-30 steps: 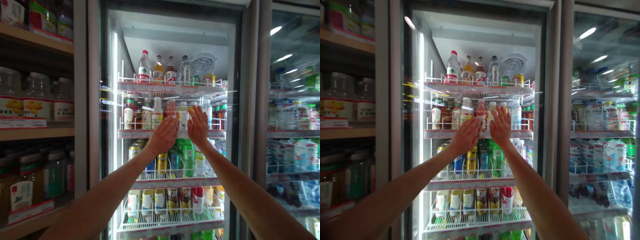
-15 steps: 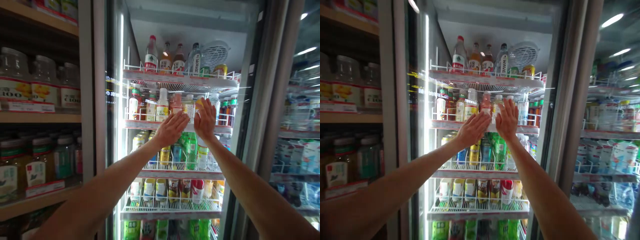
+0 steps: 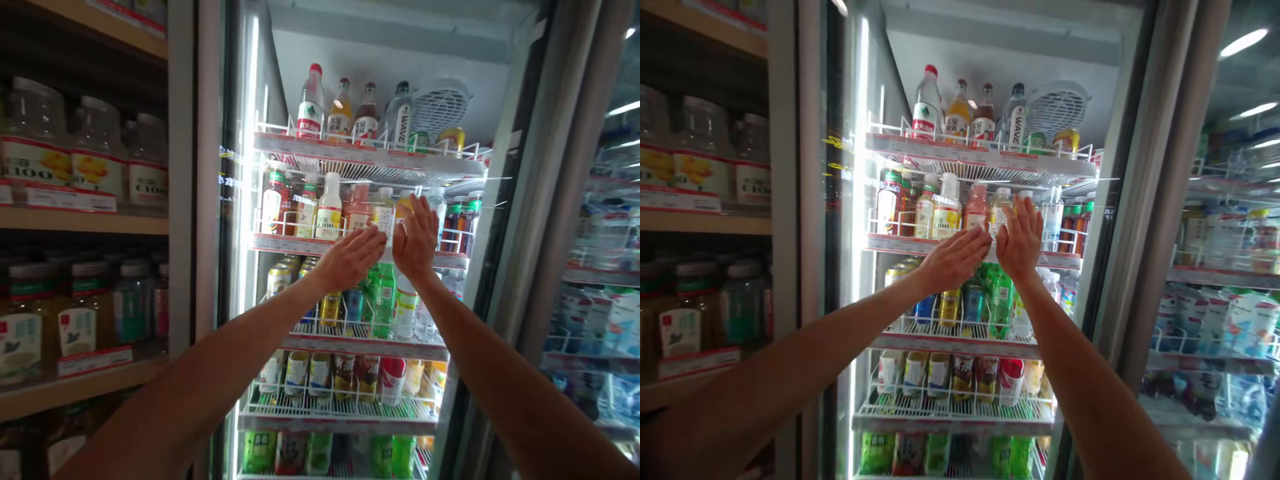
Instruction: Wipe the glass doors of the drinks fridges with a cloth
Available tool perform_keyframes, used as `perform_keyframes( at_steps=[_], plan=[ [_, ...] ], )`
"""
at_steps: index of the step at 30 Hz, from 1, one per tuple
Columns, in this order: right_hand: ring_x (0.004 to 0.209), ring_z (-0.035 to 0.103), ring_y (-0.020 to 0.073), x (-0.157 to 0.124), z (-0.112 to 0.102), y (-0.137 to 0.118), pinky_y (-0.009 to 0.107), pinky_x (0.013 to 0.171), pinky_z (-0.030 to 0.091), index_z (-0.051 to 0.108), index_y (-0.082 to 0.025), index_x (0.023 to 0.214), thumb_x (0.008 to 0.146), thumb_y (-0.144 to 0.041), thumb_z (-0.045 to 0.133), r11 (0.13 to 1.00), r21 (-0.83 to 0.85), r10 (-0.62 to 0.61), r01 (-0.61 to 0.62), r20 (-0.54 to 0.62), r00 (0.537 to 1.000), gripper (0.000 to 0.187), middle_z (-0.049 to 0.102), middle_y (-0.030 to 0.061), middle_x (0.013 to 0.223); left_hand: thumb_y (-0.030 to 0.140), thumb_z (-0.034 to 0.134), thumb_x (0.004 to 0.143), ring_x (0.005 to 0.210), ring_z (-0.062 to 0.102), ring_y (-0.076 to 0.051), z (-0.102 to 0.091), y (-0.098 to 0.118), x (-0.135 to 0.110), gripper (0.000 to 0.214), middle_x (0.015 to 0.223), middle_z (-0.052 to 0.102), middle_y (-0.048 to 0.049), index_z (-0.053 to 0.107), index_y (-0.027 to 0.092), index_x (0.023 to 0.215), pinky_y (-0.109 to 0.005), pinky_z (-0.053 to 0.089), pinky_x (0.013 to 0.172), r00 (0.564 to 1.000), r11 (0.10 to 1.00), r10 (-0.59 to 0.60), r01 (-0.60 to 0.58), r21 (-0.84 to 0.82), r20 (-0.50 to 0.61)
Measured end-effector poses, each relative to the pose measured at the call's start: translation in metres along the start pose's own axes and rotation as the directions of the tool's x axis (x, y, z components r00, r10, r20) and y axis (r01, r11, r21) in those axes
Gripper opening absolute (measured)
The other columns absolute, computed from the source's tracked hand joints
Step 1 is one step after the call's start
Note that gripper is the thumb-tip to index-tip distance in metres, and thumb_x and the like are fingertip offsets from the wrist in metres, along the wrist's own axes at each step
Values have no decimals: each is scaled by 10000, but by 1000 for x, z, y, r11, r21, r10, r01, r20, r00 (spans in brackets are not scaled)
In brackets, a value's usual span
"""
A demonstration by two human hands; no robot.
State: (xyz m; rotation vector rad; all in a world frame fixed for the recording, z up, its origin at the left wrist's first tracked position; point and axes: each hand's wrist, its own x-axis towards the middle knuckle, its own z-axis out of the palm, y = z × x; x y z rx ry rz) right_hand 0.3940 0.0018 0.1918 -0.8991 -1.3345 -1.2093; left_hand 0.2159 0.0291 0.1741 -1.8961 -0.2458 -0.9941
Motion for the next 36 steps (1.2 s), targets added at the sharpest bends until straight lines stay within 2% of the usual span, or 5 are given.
perform_keyframes(
  at_steps=[6, 13, 20, 28, 36],
  plan=[
    [1368, 308, 243, -1, 2, 2, 491, 1100, 268, 483, -204, 1306, 899, -266, 321, 999, -8, -36, 36, -14, 999, 443, 432, 80, 1421, 285, 340, 913, 1363, 302, -238, -30, -60, -17, 447, 1411, 437, -86, 411, 140, 1330, -468, 287, 1130, 941, 951, -292, 304, 52, -172],
    [1376, 296, 236, -1, 4, 1, 501, 1098, 266, 463, -250, 1323, 899, -282, 331, 999, -43, -30, 29, -23, 999, 445, 423, 55, 1431, 392, 367, 901, 1368, 277, -255, -47, -105, -45, 498, 1458, 364, -41, 383, 158, 1340, -478, 267, 1146, 637, 713, -615, 701, 16, -465],
    [1371, 303, 237, -2, 2, 2, 503, 1092, 269, 466, -264, 1320, 899, -281, 333, 1000, -6, -28, 28, -18, 999, 442, 421, 47, 1431, 266, 349, 908, 1357, 316, -218, -17, -30, -33, 455, 1397, 461, -52, 368, 193, 1356, -456, 291, 1117, 977, 972, -158, 180, 153, -144],
    [1374, 296, 233, -3, 4, 3, 477, 1103, 262, 498, -219, 1288, 895, -277, 352, 999, -26, -35, 34, -30, 999, 423, 426, 73, 1427, 407, 391, 911, 1367, 258, -317, -67, -117, -98, 503, 1508, 275, -4, 366, 190, 1364, -523, 198, 1139, 654, 708, -638, 705, 23, -407],
    [1362, 320, 234, -3, 4, 3, 472, 1093, 269, 526, -197, 1254, 896, -280, 352, 998, -40, -39, 38, -37, 999, 406, 453, 92, 1405, 283, 349, 929, 1362, 299, -251, -13, -10, -38, 425, 1410, 443, -69, 433, 140, 1320, -422, 290, 1114, 950, 935, -242, 282, 215, -195]
  ],
)
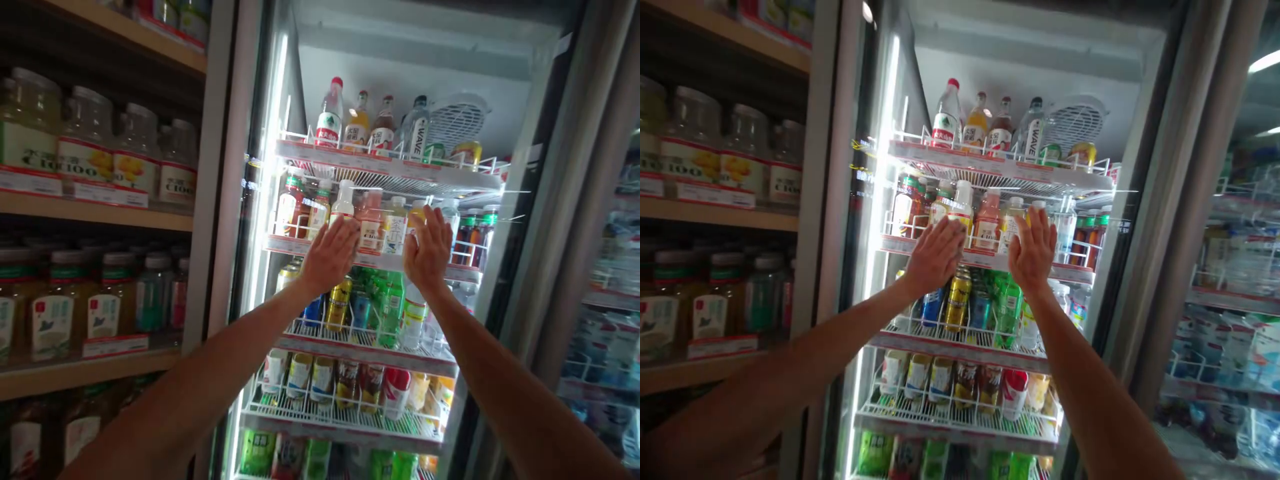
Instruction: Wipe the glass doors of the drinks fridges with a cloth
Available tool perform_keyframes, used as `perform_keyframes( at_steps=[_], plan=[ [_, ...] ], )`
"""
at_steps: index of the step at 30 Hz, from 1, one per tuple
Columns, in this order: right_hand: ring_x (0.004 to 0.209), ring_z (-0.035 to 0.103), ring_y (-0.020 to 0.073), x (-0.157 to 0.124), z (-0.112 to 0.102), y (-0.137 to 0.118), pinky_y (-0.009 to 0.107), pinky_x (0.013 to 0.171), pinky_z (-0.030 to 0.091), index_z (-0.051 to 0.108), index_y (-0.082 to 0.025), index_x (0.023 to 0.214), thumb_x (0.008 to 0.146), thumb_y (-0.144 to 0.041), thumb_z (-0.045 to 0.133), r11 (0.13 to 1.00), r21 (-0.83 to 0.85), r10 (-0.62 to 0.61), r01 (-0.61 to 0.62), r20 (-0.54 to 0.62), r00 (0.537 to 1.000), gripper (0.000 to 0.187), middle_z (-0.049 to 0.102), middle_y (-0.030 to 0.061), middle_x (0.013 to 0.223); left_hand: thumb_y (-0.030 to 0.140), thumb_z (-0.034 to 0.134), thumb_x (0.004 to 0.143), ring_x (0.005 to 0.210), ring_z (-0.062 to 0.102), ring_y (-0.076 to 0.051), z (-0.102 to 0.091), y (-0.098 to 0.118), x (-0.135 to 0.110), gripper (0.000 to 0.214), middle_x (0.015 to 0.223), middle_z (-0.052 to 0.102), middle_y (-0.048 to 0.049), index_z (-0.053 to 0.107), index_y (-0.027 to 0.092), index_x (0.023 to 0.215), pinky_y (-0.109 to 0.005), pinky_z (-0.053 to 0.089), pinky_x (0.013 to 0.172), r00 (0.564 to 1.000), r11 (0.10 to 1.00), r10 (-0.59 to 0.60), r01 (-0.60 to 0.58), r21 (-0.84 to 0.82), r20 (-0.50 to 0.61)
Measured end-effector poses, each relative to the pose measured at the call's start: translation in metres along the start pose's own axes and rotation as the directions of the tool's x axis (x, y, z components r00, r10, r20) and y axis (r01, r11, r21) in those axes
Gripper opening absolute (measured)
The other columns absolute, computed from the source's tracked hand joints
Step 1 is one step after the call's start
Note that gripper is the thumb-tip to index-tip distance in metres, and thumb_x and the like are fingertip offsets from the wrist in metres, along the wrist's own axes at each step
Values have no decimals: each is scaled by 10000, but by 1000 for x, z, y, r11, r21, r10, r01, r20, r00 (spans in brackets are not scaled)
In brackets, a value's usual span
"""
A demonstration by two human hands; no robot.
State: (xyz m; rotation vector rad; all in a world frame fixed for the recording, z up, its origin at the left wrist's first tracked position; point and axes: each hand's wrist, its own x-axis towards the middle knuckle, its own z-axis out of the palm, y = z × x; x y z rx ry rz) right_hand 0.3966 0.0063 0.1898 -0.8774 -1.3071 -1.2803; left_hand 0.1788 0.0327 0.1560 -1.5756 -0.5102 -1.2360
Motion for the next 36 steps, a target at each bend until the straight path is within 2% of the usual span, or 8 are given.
perform_keyframes(
  at_steps=[5, 9, 15, 18, 23, 26, 32, 36],
  plan=[
    [1361, 326, 228, 0, 0, 0, 470, 1090, 280, 532, -198, 1241, 898, -283, 336, 1000, -9, -3, 3, -7, 1000, 404, 460, 87, 1399, 316, 383, 929, 1351, 327, -220, -16, -41, -15, 437, 1390, 469, -54, 396, 183, 1345, -410, 297, 1114, 984, 984, 176, -176, -7, 31],
    [1369, 305, 219, 0, 1, -1, 464, 1092, 281, 514, -209, 1260, 892, -272, 341, 1000, -24, 7, -7, 9, 1000, 412, 441, 70, 1412, 280, 408, 906, 1381, 250, -273, -23, -84, -31, 517, 1477, 334, -77, 309, 181, 1403, -479, 271, 1121, 959, 968, -247, 251, 8, -139],
    [1372, 295, 228, 0, 0, -1, 466, 1102, 264, 513, -199, 1266, 891, -258, 343, 1000, -18, 14, -14, 30, 999, 416, 424, 77, 1424, 244, 425, 901, 1403, 189, -226, -6, -2, -31, 520, 1432, 408, -90, 306, 161, 1401, -425, 260, 1130, 993, 990, 117, -116, -80, 9],
    [1368, 303, 234, 0, 0, 0, 473, 1101, 267, 524, -203, 1254, 893, -259, 338, 1000, -10, 17, -17, 27, 999, 410, 434, 76, 1417, 261, 431, 905, 1393, 225, -214, -6, -2, -27, 468, 1397, 458, -74, 367, 166, 1359, -414, 243, 1139, 980, 978, 198, -196, -69, 24],
    [1373, 293, 238, 1, -1, -1, 476, 1108, 255, 526, -183, 1254, 896, -256, 342, 1000, 9, 17, -17, 33, 999, 409, 436, 95, 1414, 285, 398, 901, 1384, 242, -241, -8, -78, -2, 483, 1478, 335, -55, 344, 162, 1365, -476, 241, 1139, 958, 963, -266, 261, -60, -104],
    [1374, 292, 233, 1, -1, -1, 491, 1102, 256, 500, -212, 1281, 901, -273, 324, 1000, 14, 17, -17, 34, 999, 423, 431, 77, 1419, 292, 396, 891, 1392, 196, -282, 0, -77, 21, 489, 1496, 294, -67, 367, 118, 1348, -515, 221, 1140, 884, 894, -445, 432, -117, -141],
    [1376, 295, 228, 0, 0, 1, 483, 1101, 257, 487, -207, 1295, 905, -281, 320, 1000, 15, 10, -10, 14, 1000, 431, 440, 83, 1415, 250, 329, 917, 1389, 241, -199, 16, 21, 38, 430, 1439, 406, -40, 428, 193, 1331, -424, 231, 1151, 987, 983, 128, -114, -142, 98],
    [1374, 300, 225, -1, 1, 2, 467, 1103, 258, 490, -183, 1288, 904, -289, 330, 1000, 9, -18, 18, -2, 1000, 430, 444, 94, 1414, 245, 315, 920, 1390, 235, -206, 16, -4, 60, 441, 1437, 407, -56, 422, 172, 1341, -446, 178, 1165, 979, 987, 115, -93, -134, 171]
  ],
)
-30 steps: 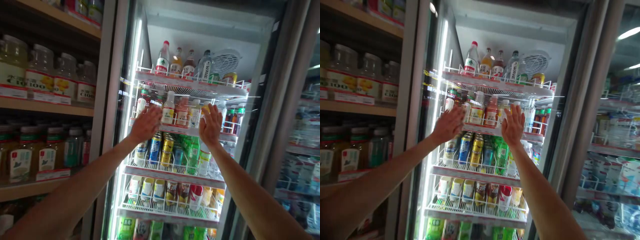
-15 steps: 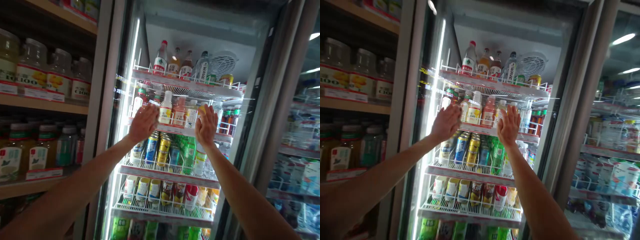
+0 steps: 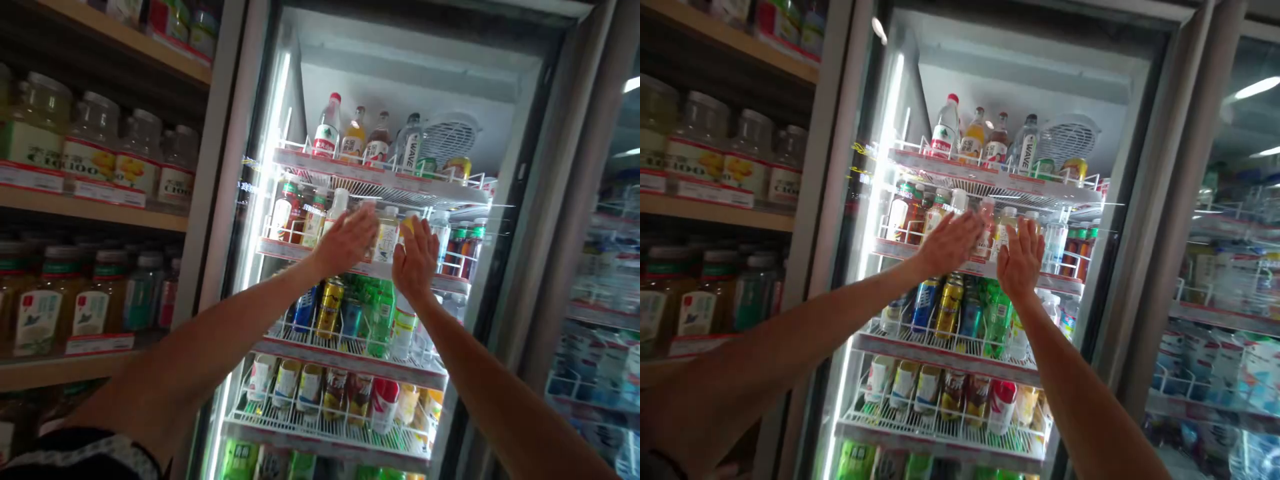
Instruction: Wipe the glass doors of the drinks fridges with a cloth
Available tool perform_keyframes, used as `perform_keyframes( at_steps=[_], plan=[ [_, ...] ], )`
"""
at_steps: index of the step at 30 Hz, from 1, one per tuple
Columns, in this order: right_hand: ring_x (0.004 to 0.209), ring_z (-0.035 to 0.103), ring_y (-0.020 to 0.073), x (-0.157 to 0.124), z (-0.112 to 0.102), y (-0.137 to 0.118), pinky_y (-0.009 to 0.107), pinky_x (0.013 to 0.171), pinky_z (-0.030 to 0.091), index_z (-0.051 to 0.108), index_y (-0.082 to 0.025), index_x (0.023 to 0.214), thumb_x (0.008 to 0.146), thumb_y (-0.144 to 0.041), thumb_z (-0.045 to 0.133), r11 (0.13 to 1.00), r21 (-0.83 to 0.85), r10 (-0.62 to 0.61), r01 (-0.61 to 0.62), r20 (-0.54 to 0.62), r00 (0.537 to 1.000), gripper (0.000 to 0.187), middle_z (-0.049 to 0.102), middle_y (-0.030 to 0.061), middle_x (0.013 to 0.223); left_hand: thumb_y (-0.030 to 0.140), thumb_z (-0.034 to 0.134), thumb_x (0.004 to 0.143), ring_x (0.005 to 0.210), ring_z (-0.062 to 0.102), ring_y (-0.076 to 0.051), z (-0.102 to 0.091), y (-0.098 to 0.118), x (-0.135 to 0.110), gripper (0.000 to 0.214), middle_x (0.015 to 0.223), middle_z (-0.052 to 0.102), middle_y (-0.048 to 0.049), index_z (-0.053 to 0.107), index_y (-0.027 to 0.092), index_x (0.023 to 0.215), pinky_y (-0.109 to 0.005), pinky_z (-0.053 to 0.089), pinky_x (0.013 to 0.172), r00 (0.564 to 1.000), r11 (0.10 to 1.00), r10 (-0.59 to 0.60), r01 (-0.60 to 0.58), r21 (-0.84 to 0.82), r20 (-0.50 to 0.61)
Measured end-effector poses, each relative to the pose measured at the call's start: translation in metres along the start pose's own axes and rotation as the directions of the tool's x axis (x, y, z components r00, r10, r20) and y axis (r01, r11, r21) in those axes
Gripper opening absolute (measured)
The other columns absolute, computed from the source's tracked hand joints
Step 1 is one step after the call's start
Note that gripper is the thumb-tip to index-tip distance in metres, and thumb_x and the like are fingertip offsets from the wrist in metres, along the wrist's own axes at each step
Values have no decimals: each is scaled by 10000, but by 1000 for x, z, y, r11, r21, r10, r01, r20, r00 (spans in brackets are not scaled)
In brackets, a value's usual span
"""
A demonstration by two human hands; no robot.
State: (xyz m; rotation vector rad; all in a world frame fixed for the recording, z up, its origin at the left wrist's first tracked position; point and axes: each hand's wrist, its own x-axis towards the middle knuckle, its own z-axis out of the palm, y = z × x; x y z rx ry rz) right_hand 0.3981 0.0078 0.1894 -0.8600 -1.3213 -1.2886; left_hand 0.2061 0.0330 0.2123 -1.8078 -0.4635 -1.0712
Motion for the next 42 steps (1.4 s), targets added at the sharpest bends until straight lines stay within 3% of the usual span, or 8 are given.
perform_keyframes(
  at_steps=[5, 12, 19, 23, 26, 33, 39, 42],
  plan=[
    [1381, 286, 221, -1, 0, 0, 470, 1105, 253, 466, -199, 1312, 905, -297, 320, 1000, -4, -6, 6, 6, 1000, 444, 423, 87, 1430, 211, 322, 900, 1404, 171, -272, -14, -55, 25, 489, 1477, 321, -125, 359, 111, 1377, -497, 198, 1151, 846, 874, -480, 484, -46, -231],
    [1380, 293, 234, -2, 0, 0, 481, 1105, 247, 461, -205, 1322, 905, -290, 335, 1000, -10, 20, -19, 21, 1000, 444, 439, 99, 1418, 244, 284, 947, 1376, 258, -151, 2, 7, -10, 386, 1406, 453, -8, 459, 216, 1291, -342, 209, 1170, 989, 989, 145, -145, 5, -9],
    [1375, 301, 237, -2, 0, -2, 486, 1100, 264, 472, -203, 1313, 905, -280, 340, 1000, 4, -1, 1, -2, 1000, 435, 434, 94, 1423, 210, 308, 915, 1399, 198, -240, -17, -73, -5, 473, 1454, 364, -122, 350, 130, 1379, -478, 236, 1151, 875, 915, -387, 404, -3, -292],
    [1380, 293, 238, -3, 1, 0, 493, 1101, 258, 457, -195, 1326, 907, -277, 343, 1000, 8, -7, 7, -2, 1000, 443, 421, 104, 1432, 242, 359, 916, 1395, 210, -250, -2, -21, -24, 462, 1440, 391, -109, 380, 141, 1366, -469, 261, 1137, 981, 993, -91, 103, 58, -170],
    [1380, 292, 237, -4, 2, 1, 493, 1102, 257, 450, -199, 1334, 906, -276, 345, 1000, 9, -11, 11, -13, 1000, 448, 426, 107, 1429, 243, 379, 926, 1373, 279, -195, 5, 8, -34, 420, 1418, 434, -53, 420, 181, 1340, -380, 256, 1148, 958, 958, 284, -282, 52, -43],
    [1383, 286, 228, -4, 2, 1, 479, 1104, 256, 451, -206, 1335, 904, -275, 330, 1000, 4, -8, 8, -4, 1000, 453, 429, 99, 1427, 247, 356, 913, 1396, 212, -251, -16, -53, -11, 457, 1454, 362, -125, 389, 117, 1351, -459, 242, 1140, 917, 949, -301, 314, 11, -261],
    [1387, 276, 224, -3, 0, -1, 474, 1112, 247, 461, -196, 1327, 906, -275, 328, 1000, -6, 8, -8, 14, 1000, 449, 424, 98, 1432, 273, 368, 924, 1378, 267, -195, -11, -19, -37, 410, 1410, 445, -53, 434, 192, 1320, -393, 272, 1136, 986, 987, 162, -162, 14, -34],
    [1385, 283, 219, -2, 0, -2, 466, 1110, 259, 487, -190, 1299, 907, -273, 323, 1000, -22, 10, -10, 14, 1000, 433, 439, 100, 1420, 300, 384, 913, 1370, 288, -229, -26, -55, -54, 446, 1406, 444, -91, 409, 170, 1339, -438, 298, 1115, 995, 999, -4, 9, 48, -103]
  ],
)
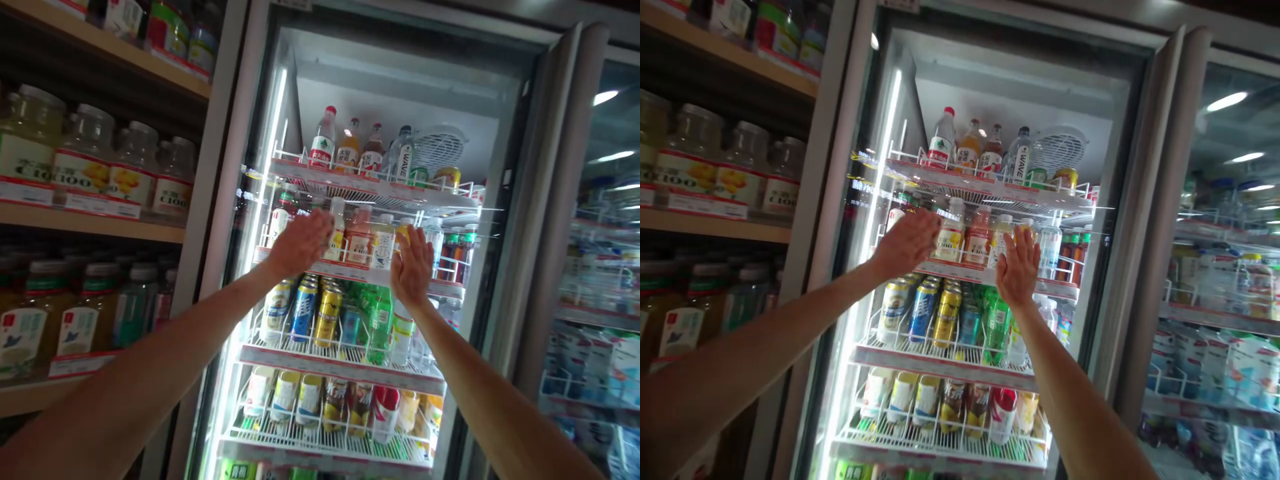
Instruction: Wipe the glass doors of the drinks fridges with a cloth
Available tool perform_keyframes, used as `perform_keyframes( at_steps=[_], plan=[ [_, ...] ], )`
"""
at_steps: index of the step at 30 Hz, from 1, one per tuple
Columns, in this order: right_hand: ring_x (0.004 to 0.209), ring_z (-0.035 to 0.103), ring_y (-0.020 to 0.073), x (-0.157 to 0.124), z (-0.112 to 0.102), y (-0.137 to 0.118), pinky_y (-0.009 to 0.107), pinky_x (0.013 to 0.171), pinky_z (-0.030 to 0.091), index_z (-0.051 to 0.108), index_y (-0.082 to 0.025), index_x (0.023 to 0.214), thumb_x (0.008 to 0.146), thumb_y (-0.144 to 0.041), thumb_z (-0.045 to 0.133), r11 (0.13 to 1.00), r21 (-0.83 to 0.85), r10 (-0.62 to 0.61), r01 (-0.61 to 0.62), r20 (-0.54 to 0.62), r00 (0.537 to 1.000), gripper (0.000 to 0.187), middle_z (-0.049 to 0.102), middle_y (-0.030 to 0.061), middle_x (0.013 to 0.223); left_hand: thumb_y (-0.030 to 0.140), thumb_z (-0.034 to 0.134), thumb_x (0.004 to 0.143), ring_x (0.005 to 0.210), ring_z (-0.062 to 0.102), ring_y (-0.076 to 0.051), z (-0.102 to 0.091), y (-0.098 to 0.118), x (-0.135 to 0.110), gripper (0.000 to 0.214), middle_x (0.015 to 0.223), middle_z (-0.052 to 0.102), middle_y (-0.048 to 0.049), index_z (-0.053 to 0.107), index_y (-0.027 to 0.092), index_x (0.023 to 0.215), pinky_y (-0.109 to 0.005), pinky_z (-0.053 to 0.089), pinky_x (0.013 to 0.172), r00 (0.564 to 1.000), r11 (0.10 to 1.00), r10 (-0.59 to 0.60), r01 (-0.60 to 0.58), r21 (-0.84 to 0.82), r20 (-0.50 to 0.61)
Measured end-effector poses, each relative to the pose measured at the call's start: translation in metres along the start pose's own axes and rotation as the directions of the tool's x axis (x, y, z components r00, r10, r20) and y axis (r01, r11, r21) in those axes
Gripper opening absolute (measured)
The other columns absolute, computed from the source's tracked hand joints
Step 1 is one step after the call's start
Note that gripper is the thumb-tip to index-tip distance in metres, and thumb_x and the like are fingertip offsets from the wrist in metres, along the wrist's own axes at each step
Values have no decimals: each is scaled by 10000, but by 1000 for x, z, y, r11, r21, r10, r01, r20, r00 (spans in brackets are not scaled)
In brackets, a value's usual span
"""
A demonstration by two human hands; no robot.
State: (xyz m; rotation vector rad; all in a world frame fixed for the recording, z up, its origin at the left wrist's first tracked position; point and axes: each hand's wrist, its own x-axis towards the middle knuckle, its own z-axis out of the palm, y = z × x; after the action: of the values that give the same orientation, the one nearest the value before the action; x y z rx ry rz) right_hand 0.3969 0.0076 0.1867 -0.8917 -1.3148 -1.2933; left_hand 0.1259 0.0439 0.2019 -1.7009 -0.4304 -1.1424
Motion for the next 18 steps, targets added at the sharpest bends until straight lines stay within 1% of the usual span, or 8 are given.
perform_keyframes(
  at_steps=[3, 5, 7, 9, 11, 12, 14, 18],
  plan=[
    [1382, 290, 218, 1, 0, -1, 460, 1112, 260, 498, -186, 1286, 906, -275, 328, 1000, -10, 10, -10, 2, 1000, 425, 447, 100, 1414, 293, 415, 880, 1367, 286, -276, -11, -45, -4, 472, 1418, 407, -156, 438, 113, 1316, -471, 295, 1111, 935, 947, -305, 318, 50, -180],
    [1383, 287, 223, 0, 0, -2, 466, 1112, 256, 486, -191, 1300, 906, -276, 335, 1000, -11, 18, -18, 6, 1000, 430, 441, 98, 1419, 274, 410, 874, 1376, 259, -292, -9, -44, -2, 473, 1425, 387, -177, 448, 85, 1306, -483, 279, 1118, 908, 925, -361, 378, 45, -213],
    [1386, 279, 228, 0, 1, -1, 479, 1110, 253, 457, -207, 1327, 904, -275, 344, 1000, -1, 16, -16, 10, 1000, 443, 423, 90, 1433, 268, 386, 890, 1389, 225, -280, 1, -14, 1, 470, 1430, 389, -158, 425, 100, 1328, -485, 274, 1122, 945, 956, -287, 294, 24, -157],
    [1387, 276, 230, -1, 1, 0, 490, 1108, 251, 431, -220, 1350, 902, -268, 352, 1000, 13, 11, -11, 0, 1000, 458, 409, 84, 1444, 257, 381, 907, 1388, 236, -246, 14, 30, 3, 459, 1409, 436, -105, 399, 156, 1354, -457, 286, 1122, 996, 997, -71, 72, 5, -60],
    [1385, 281, 231, -1, 2, 0, 492, 1106, 256, 419, -227, 1359, 899, -263, 360, 1000, 21, 2, -1, -13, 1000, 465, 406, 81, 1447, 255, 388, 915, 1376, 271, -205, 23, 62, 5, 447, 1414, 438, -65, 394, 188, 1357, -401, 279, 1133, 982, 983, 184, -183, -15, 38],
    [1384, 285, 231, -1, 2, 1, 492, 1105, 258, 420, -229, 1359, 899, -262, 360, 1000, 21, 0, 1, -17, 1000, 465, 408, 80, 1446, 264, 397, 916, 1377, 270, -200, 24, 67, 6, 443, 1417, 434, -58, 399, 190, 1353, -394, 265, 1140, 971, 973, 231, -231, -20, 58],
    [1382, 290, 231, -1, 2, 0, 488, 1104, 263, 429, -223, 1352, 900, -259, 359, 1000, 17, -5, 5, -20, 1000, 459, 413, 84, 1442, 279, 407, 914, 1387, 242, -204, 21, 57, 7, 444, 1424, 424, -68, 404, 175, 1345, -401, 238, 1149, 978, 979, 204, -203, -11, 44],
    [1378, 299, 223, 0, 1, -2, 465, 1110, 264, 477, -187, 1307, 901, -258, 363, 1000, 1, -13, 14, -27, 1000, 428, 445, 103, 1417, 256, 394, 901, 1402, 193, -238, 8, 5, 12, 447, 1431, 394, -145, 411, 113, 1324, -439, 250, 1136, 980, 987, -149, 156, 39, -133]
  ],
)
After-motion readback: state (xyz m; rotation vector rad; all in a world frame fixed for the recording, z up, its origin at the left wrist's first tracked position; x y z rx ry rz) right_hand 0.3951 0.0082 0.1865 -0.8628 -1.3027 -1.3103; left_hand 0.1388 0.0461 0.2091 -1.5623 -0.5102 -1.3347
